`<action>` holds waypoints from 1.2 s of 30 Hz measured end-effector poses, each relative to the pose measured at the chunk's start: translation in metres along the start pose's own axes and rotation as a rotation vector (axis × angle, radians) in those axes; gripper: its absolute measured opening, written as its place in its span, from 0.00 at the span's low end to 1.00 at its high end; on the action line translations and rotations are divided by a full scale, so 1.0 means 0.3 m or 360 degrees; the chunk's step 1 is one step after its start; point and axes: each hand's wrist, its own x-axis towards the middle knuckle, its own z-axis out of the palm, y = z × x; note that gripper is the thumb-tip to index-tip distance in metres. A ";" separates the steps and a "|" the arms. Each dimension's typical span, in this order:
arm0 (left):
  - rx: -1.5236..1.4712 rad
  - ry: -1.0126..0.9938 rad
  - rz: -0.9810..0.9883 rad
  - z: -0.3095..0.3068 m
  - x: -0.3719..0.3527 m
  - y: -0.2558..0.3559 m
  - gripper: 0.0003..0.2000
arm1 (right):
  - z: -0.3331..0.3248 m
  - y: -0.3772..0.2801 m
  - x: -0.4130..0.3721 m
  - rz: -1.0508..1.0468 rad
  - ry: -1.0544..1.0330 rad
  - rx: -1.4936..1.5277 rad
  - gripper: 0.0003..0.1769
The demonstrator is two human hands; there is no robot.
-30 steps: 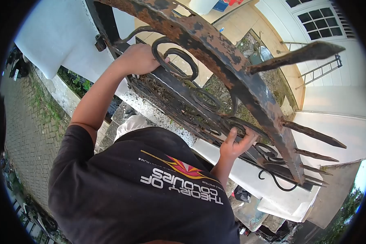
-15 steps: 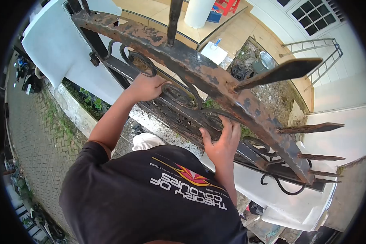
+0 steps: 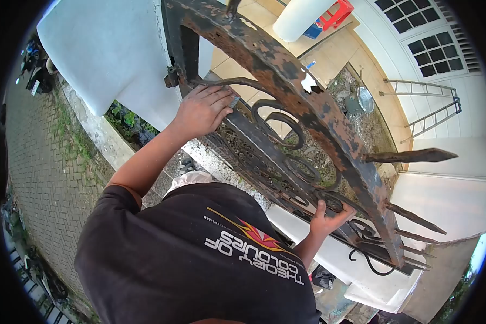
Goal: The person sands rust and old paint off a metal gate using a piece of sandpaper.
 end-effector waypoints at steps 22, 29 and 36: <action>-0.0424 0.0694 -0.0495 0.146 -0.195 0.141 0.17 | -0.097 -0.019 0.018 0.0178 -0.0413 0.0260 0.43; -0.0819 0.1611 -0.1581 0.300 0.003 0.280 0.19 | -0.156 0.078 0.088 -0.0134 -0.0766 0.0420 0.47; -0.1018 0.1654 -0.1637 0.273 0.025 0.227 0.21 | -0.153 0.055 0.098 -0.0086 -0.0850 0.0341 0.44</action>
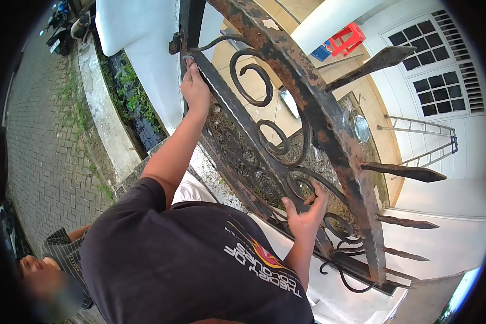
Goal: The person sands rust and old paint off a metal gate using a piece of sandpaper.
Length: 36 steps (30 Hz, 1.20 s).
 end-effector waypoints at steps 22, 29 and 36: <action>0.0578 -0.1623 0.1608 -0.159 -0.102 0.156 0.12 | 0.145 0.043 -0.026 0.0490 0.0656 0.0443 0.30; 0.0888 -0.1738 0.1439 -0.091 -0.028 0.206 0.11 | 0.119 0.065 -0.001 0.0164 0.0516 0.0239 0.24; 0.0926 -0.1831 0.1611 -0.084 -0.053 0.247 0.10 | 0.094 0.013 0.024 0.0039 0.0515 0.0249 0.28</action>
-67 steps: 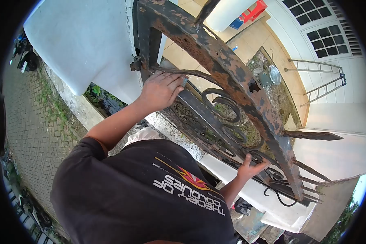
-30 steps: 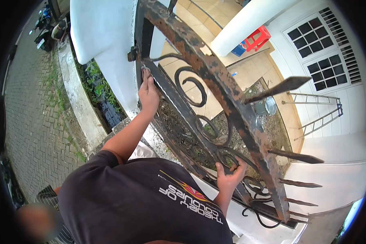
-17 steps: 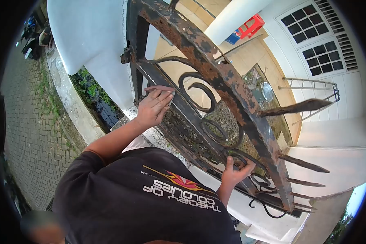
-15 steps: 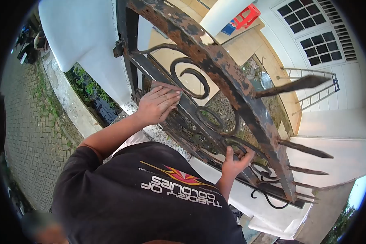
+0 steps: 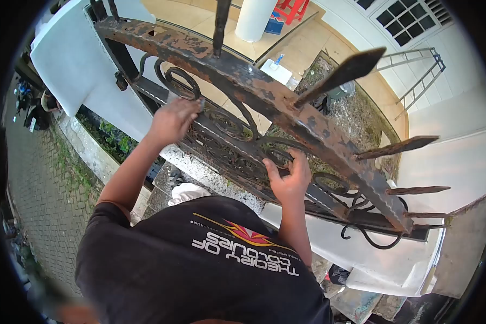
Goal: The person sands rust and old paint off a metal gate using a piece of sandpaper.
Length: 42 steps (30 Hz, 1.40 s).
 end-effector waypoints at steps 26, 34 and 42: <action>-0.0327 -0.0791 0.0012 0.075 0.141 -0.028 0.10 | 0.012 -0.033 -0.008 0.0202 0.0234 -0.0216 0.25; -0.0224 0.1064 0.0185 -0.044 -0.097 -0.045 0.19 | 0.036 0.029 -0.005 -0.0005 0.0291 -0.0099 0.22; -0.0971 0.1472 -0.0323 0.016 0.128 -0.010 0.20 | 0.046 0.033 -0.003 -0.0024 0.0336 -0.0052 0.21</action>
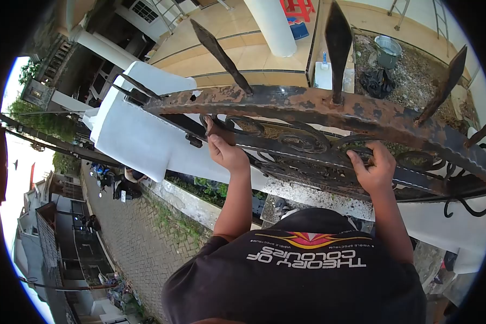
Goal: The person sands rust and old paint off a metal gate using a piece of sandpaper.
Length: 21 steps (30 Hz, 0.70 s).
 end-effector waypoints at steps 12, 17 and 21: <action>-0.1454 -0.0309 -0.1415 -0.089 0.134 -0.070 0.18 | 0.012 -0.028 -0.011 0.0284 0.0021 0.0191 0.20; -0.1220 -0.0601 -0.1862 -0.136 0.067 -0.168 0.23 | 0.016 0.025 -0.018 0.0246 -0.0025 0.0197 0.20; -0.1864 -0.0394 -0.2035 -0.067 0.127 -0.080 0.22 | 0.019 0.015 -0.027 0.0200 0.0045 0.0212 0.20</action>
